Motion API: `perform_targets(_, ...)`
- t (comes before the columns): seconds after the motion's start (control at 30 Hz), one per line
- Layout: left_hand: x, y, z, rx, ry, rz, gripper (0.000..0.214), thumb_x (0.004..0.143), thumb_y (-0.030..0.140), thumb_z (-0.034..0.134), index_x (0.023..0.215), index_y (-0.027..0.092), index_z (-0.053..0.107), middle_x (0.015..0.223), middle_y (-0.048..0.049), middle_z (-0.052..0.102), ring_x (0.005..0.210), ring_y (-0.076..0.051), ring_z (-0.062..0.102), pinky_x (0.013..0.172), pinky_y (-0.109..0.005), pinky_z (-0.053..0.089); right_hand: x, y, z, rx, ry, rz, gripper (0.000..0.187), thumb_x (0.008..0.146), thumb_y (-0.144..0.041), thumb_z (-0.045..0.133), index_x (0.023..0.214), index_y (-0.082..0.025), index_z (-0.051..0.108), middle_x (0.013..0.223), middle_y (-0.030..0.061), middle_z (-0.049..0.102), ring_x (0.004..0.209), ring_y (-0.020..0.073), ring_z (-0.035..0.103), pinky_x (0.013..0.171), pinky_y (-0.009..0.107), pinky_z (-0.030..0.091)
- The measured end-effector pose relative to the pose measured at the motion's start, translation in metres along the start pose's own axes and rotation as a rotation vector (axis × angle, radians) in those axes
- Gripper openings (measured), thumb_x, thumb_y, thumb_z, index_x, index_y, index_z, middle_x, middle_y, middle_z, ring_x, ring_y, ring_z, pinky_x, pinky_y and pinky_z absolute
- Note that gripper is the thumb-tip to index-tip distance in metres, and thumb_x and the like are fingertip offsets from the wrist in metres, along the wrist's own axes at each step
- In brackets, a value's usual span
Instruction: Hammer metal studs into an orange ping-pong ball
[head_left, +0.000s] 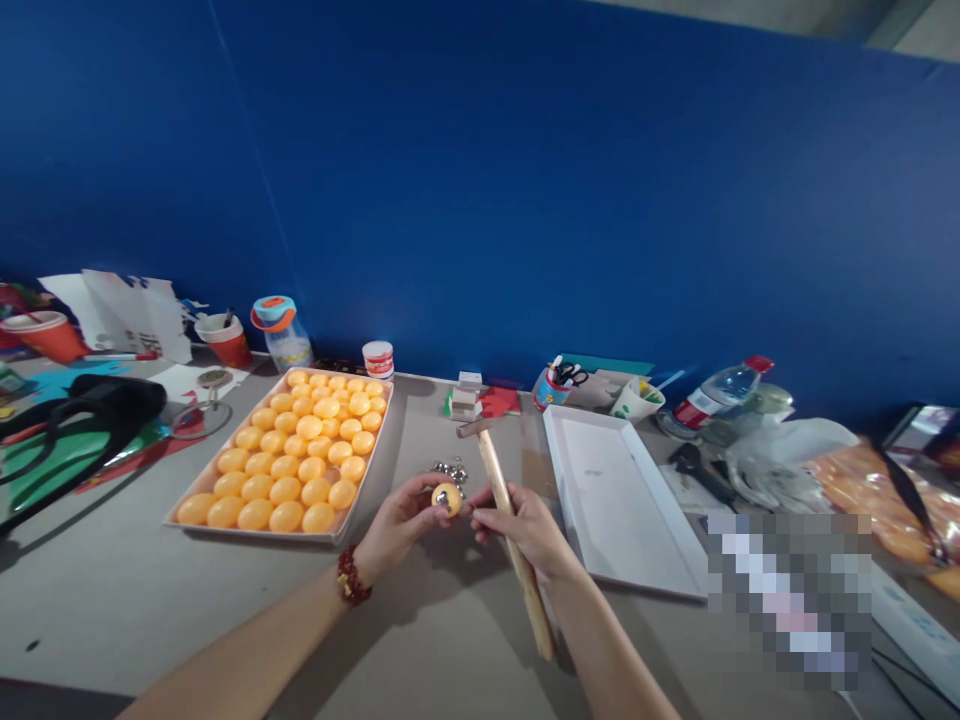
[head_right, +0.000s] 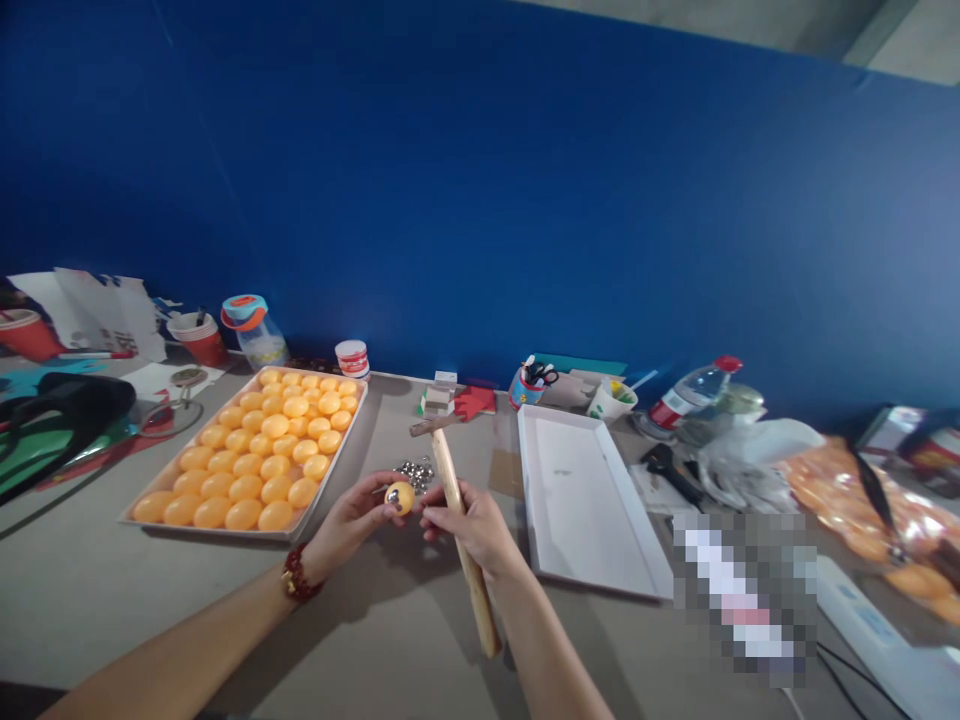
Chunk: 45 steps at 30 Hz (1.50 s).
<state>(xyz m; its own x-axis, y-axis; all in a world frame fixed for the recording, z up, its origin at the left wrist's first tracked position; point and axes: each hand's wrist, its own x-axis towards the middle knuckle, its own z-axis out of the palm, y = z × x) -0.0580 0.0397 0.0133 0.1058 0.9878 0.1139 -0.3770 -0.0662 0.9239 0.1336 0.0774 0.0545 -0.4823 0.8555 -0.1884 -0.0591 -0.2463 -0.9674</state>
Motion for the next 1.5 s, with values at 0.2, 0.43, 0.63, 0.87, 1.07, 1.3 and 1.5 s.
perform_targets(0.2, 0.002, -0.002, -0.001, 0.048, 0.011, 0.041, 0.034, 0.076, 0.031, 0.072, 0.107, 0.019, 0.066, 0.108, -0.0078, 0.057, 0.085, -0.019, 0.062, 0.070, -0.032, 0.057, 0.003, 0.005, -0.004, -0.031, 0.007, -0.032, 0.026, 0.066, -0.031, 0.078, 0.083, -0.014, 0.069, 0.074, 0.0029, 0.067, 0.061, 0.0135, 0.061, 0.054, 0.025, 0.052)
perform_targets(0.43, 0.001, -0.001, -0.001, 0.137, -0.004, 0.075, 0.038, 0.075, 0.034, 0.072, 0.111, 0.022, 0.066, 0.111, -0.0085, 0.053, 0.092, -0.021, 0.058, 0.074, -0.035, 0.057, 0.003, 0.005, 0.000, 0.011, 0.071, -0.018, 0.020, 0.066, -0.029, 0.076, 0.078, -0.014, 0.069, 0.061, -0.0006, 0.063, 0.045, 0.0086, 0.053, 0.043, 0.020, 0.044)
perform_targets(0.63, 0.002, -0.002, -0.002, 0.141, -0.008, 0.074, 0.037, 0.076, 0.031, 0.073, 0.111, 0.024, 0.067, 0.110, -0.0080, 0.053, 0.091, -0.020, 0.057, 0.072, -0.031, 0.055, 0.004, 0.006, 0.001, 0.013, 0.053, -0.030, 0.020, 0.066, -0.028, 0.075, 0.079, -0.014, 0.069, 0.055, -0.0023, 0.059, 0.039, 0.0068, 0.049, 0.038, 0.018, 0.039)
perform_targets(0.87, 0.002, -0.004, -0.002, 0.152, -0.010, 0.069, 0.038, 0.076, 0.033, 0.072, 0.112, 0.023, 0.066, 0.108, -0.0076, 0.054, 0.091, -0.021, 0.057, 0.072, -0.033, 0.055, 0.004, 0.010, 0.001, 0.060, 0.068, -0.020, 0.020, 0.067, -0.027, 0.075, 0.079, -0.014, 0.067, 0.052, -0.0045, 0.053, 0.038, 0.0044, 0.042, 0.034, 0.016, 0.035)
perform_targets(1.07, 0.002, -0.004, -0.002, 0.167, -0.018, 0.079, 0.039, 0.077, 0.033, 0.071, 0.113, 0.020, 0.065, 0.106, -0.0083, 0.057, 0.087, -0.020, 0.059, 0.072, -0.033, 0.055, 0.004, 0.008, 0.005, 0.049, 0.044, 0.003, 0.027, 0.064, -0.032, 0.080, 0.080, -0.014, 0.067, 0.048, -0.0075, 0.048, 0.036, 0.0032, 0.038, 0.033, 0.015, 0.032)
perform_targets(1.3, 0.003, -0.010, -0.006, 0.214, -0.023, 0.114, 0.037, 0.078, 0.031, 0.071, 0.113, 0.021, 0.066, 0.106, -0.0092, 0.059, 0.094, -0.022, 0.059, 0.078, -0.034, 0.053, 0.005, 0.014, 0.008, 0.002, 0.057, -0.031, 0.029, 0.066, -0.033, 0.079, 0.083, -0.015, 0.064, 0.054, -0.0055, 0.055, 0.039, 0.0040, 0.042, 0.035, 0.015, 0.034)
perform_targets(1.5, 0.001, -0.009, -0.004, 0.200, -0.014, 0.102, 0.040, 0.076, 0.032, 0.073, 0.114, 0.021, 0.065, 0.109, -0.0089, 0.059, 0.095, -0.022, 0.060, 0.082, -0.035, 0.052, 0.002, 0.009, 0.008, 0.061, -0.061, -0.013, 0.028, 0.070, -0.036, 0.077, 0.079, -0.015, 0.059, 0.073, 0.0024, 0.067, 0.048, 0.0057, 0.049, 0.038, 0.015, 0.036)
